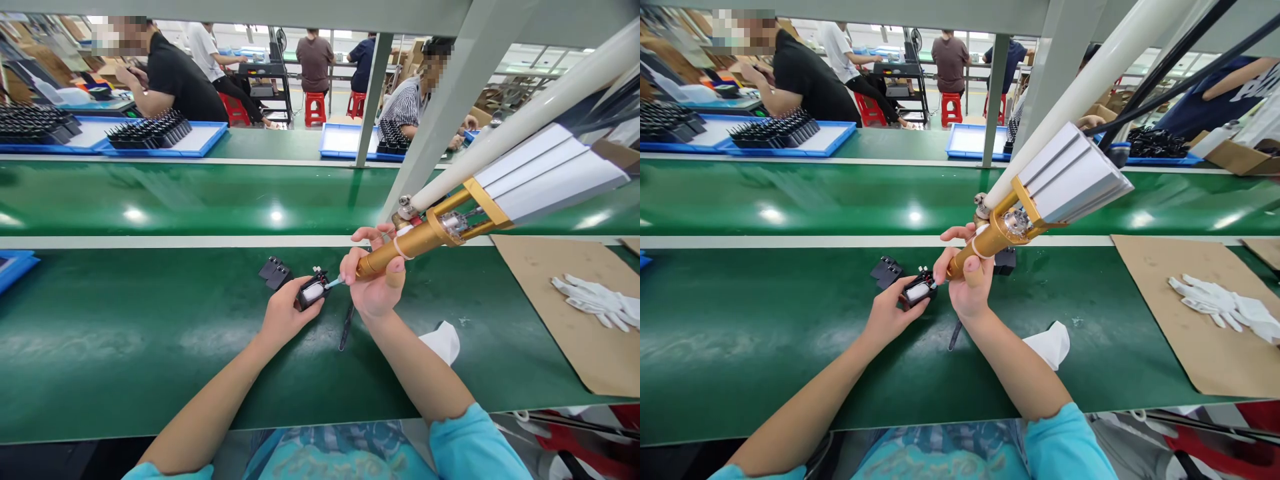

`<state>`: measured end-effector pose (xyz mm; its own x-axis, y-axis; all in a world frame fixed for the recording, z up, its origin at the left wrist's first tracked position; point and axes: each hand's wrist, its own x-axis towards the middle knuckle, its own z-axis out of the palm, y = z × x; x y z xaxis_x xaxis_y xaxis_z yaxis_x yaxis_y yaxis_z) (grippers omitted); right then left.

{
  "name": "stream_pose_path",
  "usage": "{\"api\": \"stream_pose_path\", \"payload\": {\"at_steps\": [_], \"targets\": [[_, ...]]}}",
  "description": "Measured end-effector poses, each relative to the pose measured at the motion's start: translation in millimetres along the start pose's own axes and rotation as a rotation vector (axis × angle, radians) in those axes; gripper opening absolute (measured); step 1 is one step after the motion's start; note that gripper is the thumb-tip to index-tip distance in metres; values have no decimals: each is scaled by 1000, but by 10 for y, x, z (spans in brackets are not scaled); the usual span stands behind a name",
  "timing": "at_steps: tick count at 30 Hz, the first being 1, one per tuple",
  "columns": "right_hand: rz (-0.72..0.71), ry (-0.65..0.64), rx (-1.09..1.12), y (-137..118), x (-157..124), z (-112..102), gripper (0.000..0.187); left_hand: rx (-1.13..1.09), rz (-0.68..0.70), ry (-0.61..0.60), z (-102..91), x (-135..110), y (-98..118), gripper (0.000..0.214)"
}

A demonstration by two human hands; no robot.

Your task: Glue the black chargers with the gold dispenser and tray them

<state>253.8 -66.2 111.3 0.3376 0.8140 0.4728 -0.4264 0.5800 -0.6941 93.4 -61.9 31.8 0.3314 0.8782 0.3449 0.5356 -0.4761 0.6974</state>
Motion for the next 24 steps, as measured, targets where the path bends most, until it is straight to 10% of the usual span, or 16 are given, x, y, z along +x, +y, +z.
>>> {"api": "stream_pose_path", "payload": {"at_steps": [24], "targets": [[31,-87,111,-81,-192,175,37,-12,184,91,149,-131,96,37]]}}
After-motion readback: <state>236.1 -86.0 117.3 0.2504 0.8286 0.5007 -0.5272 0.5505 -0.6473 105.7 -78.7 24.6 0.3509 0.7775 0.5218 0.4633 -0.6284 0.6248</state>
